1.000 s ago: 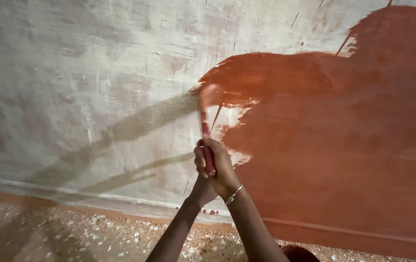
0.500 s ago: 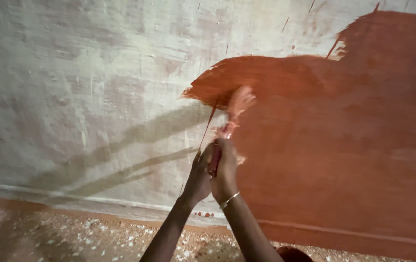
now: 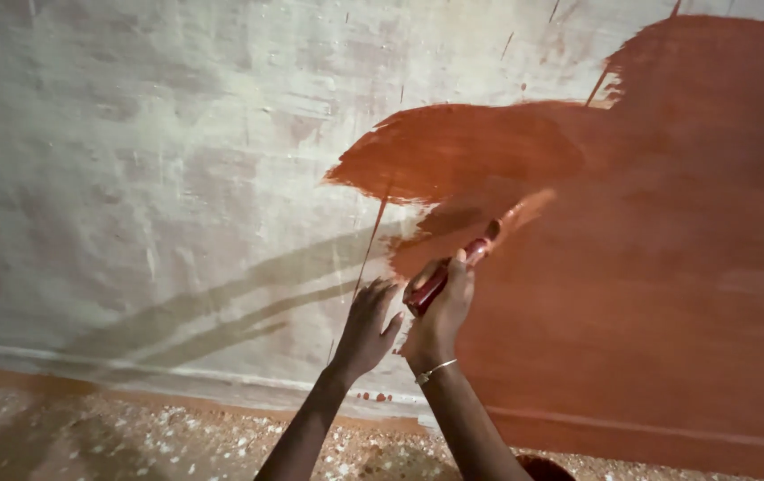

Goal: The person paints a wall with reddish-brown paint using a wide brush. They repeatedly dip the brush into a paint bucket on the floor and apply horizontal strokes to cover the unpainted surface.

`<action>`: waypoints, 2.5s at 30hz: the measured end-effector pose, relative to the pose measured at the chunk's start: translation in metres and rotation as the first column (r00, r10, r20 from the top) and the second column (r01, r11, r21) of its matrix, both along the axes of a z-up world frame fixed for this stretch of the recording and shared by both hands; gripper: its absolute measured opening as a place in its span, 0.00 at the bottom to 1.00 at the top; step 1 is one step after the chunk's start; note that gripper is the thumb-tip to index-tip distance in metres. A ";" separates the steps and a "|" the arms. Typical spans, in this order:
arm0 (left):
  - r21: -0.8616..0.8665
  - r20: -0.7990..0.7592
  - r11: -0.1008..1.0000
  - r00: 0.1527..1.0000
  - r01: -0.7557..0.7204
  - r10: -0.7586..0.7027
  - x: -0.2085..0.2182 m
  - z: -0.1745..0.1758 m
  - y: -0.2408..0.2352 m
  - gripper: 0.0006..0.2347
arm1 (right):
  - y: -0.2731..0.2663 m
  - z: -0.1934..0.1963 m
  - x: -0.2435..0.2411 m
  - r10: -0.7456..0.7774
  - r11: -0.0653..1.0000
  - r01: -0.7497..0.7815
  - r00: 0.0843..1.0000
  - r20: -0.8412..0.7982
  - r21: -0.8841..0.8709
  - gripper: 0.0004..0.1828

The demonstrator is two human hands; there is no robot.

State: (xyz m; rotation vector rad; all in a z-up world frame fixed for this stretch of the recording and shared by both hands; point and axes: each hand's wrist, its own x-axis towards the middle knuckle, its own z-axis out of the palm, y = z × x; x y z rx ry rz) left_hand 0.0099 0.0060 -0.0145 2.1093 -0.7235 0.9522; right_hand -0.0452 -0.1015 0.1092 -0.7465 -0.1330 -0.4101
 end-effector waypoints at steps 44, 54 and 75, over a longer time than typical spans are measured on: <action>0.015 -0.036 0.992 0.991 0.128 -0.127 0.039 -0.039 -0.041 0.24 | 0.026 0.030 0.014 0.226 0.907 -0.249 0.968 -0.107 -0.339 0.18; -0.165 -0.125 0.977 0.980 0.135 -0.156 0.025 -0.019 -0.005 0.25 | 0.032 0.023 0.009 0.105 0.990 -0.097 0.991 0.087 -0.100 0.16; -0.091 -0.023 0.994 0.997 0.068 -0.070 0.007 -0.004 0.021 0.19 | 0.013 0.029 0.001 -0.004 0.994 0.013 0.996 0.088 -0.105 0.18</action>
